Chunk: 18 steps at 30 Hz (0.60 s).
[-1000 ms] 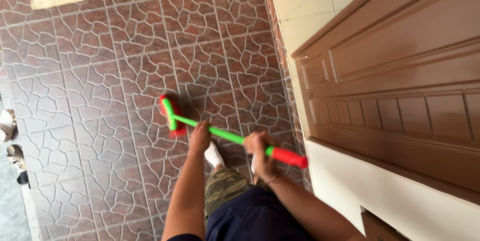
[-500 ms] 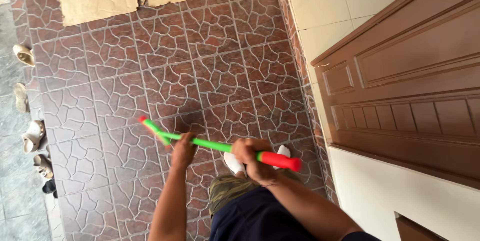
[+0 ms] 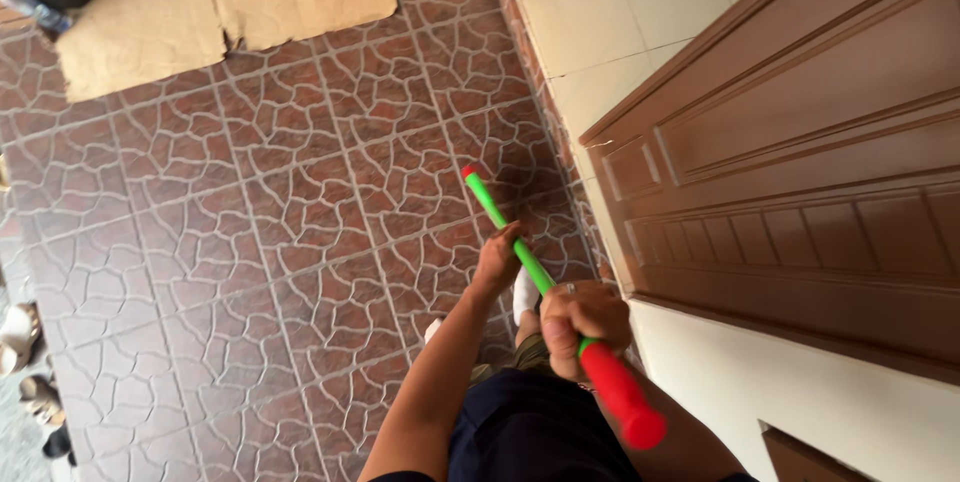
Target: The person sweeps the tiled floor using a broom, pushing debris across the entryway floor and around a shoe rack and parked motorcycle.
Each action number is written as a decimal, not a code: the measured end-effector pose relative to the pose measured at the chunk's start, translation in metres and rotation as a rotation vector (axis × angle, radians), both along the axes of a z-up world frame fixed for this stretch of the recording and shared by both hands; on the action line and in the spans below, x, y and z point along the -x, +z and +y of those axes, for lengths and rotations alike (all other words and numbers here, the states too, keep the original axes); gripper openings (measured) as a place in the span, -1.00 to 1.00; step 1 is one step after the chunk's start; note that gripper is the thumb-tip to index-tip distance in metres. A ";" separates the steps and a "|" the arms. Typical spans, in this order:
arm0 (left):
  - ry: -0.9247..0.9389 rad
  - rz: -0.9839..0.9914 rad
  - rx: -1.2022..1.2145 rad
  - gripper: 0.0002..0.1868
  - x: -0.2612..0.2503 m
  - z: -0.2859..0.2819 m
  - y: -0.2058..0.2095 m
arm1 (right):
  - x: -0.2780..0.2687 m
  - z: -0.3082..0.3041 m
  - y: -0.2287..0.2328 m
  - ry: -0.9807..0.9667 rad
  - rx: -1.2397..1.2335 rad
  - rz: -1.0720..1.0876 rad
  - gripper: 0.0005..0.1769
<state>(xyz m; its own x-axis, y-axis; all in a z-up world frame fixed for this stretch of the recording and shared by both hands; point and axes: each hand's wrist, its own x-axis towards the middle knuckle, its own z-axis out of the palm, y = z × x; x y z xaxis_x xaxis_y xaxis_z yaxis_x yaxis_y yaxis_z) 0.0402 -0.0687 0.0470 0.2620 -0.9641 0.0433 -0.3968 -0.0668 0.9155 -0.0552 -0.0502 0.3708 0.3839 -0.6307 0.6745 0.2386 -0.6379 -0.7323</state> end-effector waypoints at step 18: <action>-0.028 -0.140 -0.101 -0.82 0.049 -0.163 -0.006 | 0.079 -0.185 -0.102 -0.177 -0.329 0.060 -0.61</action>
<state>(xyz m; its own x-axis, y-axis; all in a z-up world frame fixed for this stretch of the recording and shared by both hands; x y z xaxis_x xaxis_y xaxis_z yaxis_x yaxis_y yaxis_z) -0.0092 -0.2318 0.0405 0.2336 -0.9721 -0.0202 -0.5231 -0.1431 0.8402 -0.1346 -0.2351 0.2684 0.2821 -0.8699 0.4045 0.0960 -0.3939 -0.9141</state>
